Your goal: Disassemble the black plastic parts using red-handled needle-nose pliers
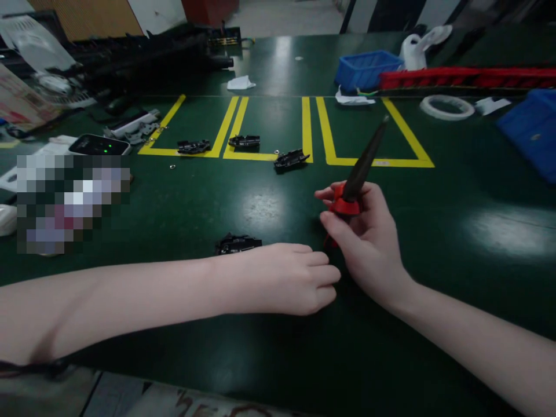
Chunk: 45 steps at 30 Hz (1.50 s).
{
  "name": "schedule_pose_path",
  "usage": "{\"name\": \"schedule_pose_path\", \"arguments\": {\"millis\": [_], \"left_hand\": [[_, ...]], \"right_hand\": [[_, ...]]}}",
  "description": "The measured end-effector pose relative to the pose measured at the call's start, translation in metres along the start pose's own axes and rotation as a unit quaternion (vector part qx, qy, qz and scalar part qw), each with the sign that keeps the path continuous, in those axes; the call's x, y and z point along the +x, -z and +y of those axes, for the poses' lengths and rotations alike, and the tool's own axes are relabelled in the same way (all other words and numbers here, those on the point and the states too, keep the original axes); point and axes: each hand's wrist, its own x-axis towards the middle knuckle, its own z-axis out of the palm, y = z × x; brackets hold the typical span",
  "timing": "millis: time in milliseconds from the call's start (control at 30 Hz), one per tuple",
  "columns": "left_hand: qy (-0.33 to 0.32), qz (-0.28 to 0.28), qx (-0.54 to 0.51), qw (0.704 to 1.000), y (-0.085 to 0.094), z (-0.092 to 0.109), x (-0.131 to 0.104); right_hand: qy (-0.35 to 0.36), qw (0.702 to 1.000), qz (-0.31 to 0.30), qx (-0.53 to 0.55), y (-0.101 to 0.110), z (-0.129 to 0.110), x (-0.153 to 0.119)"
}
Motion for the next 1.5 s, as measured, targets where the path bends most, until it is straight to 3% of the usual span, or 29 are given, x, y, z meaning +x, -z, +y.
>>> {"name": "schedule_pose_path", "arguments": {"millis": [233,333,467,567,667,933,1167,1367,1500], "left_hand": [[-0.006,-0.016,0.065,0.998,0.001,0.007,0.006],[0.016,-0.029,0.094,0.995,0.016,0.001,0.001],[0.103,-0.044,0.128,0.985,0.048,-0.019,-0.024],[0.204,-0.106,0.076,0.970,0.064,-0.031,-0.048],[0.262,-0.152,-0.026,0.953,0.066,-0.035,-0.061],[0.267,-0.191,-0.113,0.938,0.055,-0.037,-0.068],[0.285,-0.121,-0.146,0.940,0.062,-0.040,-0.070],[0.323,0.043,-0.255,0.911,0.054,-0.041,-0.056],[0.300,0.049,-0.269,0.914,0.039,-0.038,-0.035]], "right_hand": [[0.024,0.998,-0.009,-0.055,-0.001,-0.008,-0.003],[0.034,0.997,0.005,-0.075,0.003,-0.005,-0.001],[0.036,0.996,0.023,-0.080,0.009,0.001,0.004],[0.035,0.996,0.011,-0.077,0.010,0.002,0.007],[0.038,0.996,0.005,-0.081,0.009,0.001,0.008],[0.017,0.998,0.015,-0.061,0.008,0.004,0.010],[0.033,0.998,-0.021,-0.054,0.009,0.005,0.012],[0.057,0.992,-0.063,-0.091,0.009,0.004,0.010],[0.063,0.988,-0.088,-0.110,0.009,0.003,0.008]]}}
